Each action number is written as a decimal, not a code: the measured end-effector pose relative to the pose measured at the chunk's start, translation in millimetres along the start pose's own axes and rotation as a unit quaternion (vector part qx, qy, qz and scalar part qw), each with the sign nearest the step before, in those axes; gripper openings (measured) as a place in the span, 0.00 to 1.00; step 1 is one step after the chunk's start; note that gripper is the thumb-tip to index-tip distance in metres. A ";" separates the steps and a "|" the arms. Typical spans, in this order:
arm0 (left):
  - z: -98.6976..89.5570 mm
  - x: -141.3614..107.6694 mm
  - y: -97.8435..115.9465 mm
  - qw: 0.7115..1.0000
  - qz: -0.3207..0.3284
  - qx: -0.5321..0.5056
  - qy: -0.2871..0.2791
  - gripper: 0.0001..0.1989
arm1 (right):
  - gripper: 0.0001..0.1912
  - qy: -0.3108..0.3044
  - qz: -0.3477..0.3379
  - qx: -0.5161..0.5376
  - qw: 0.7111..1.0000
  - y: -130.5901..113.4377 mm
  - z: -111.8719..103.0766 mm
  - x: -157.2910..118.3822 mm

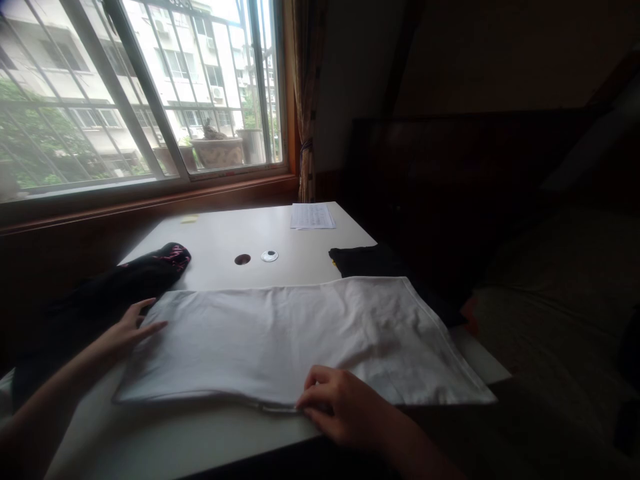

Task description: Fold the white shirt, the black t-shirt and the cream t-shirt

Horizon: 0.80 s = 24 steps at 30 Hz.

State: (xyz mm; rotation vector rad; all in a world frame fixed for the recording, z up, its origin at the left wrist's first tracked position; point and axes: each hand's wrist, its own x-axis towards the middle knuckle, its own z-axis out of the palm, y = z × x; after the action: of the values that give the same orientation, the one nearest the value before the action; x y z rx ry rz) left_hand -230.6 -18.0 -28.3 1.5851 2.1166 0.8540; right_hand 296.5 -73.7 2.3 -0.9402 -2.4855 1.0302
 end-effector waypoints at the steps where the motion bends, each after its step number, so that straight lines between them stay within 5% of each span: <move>1: 1.4 2.5 2.1 1.000 0.004 -0.009 -0.013 0.43 | 0.12 0.001 0.000 -0.001 1.000 -0.3 0.0 -0.1; 6: 6.6 13.6 25.1 0.997 0.057 -0.050 -0.011 0.45 | 0.12 0.002 0.000 -0.015 1.000 -3.0 -0.6 -0.4; 11: 3.7 15.8 51.7 0.995 -0.024 -0.089 0.034 0.51 | 0.11 -0.004 -0.018 -0.018 1.000 -0.9 -13.7 -1.7; 15: -2.5 14.3 56.6 0.990 -0.060 -0.121 0.030 0.52 | 0.10 0.109 0.027 -0.060 0.992 26.0 -49.0 -7.2; 17: -5.7 15.4 52.5 0.986 -0.077 -0.143 0.022 0.52 | 0.12 0.210 0.076 -0.101 0.969 53.5 -75.0 -14.3; 20: -9.6 18.2 44.0 0.978 -0.096 -0.185 0.014 0.53 | 0.13 0.359 0.159 -0.209 0.896 110.1 -116.1 -31.2; 24: -14.5 14.9 43.5 0.970 -0.083 -0.229 0.006 0.51 | 0.20 0.394 0.330 -0.282 0.810 187.7 -156.5 -53.5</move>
State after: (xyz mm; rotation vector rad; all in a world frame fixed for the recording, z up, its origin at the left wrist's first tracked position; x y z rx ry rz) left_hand -212.2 0.7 12.2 1.1519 1.8483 1.1887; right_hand 498.3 72.0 -22.4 -1.9927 -1.7304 -0.0949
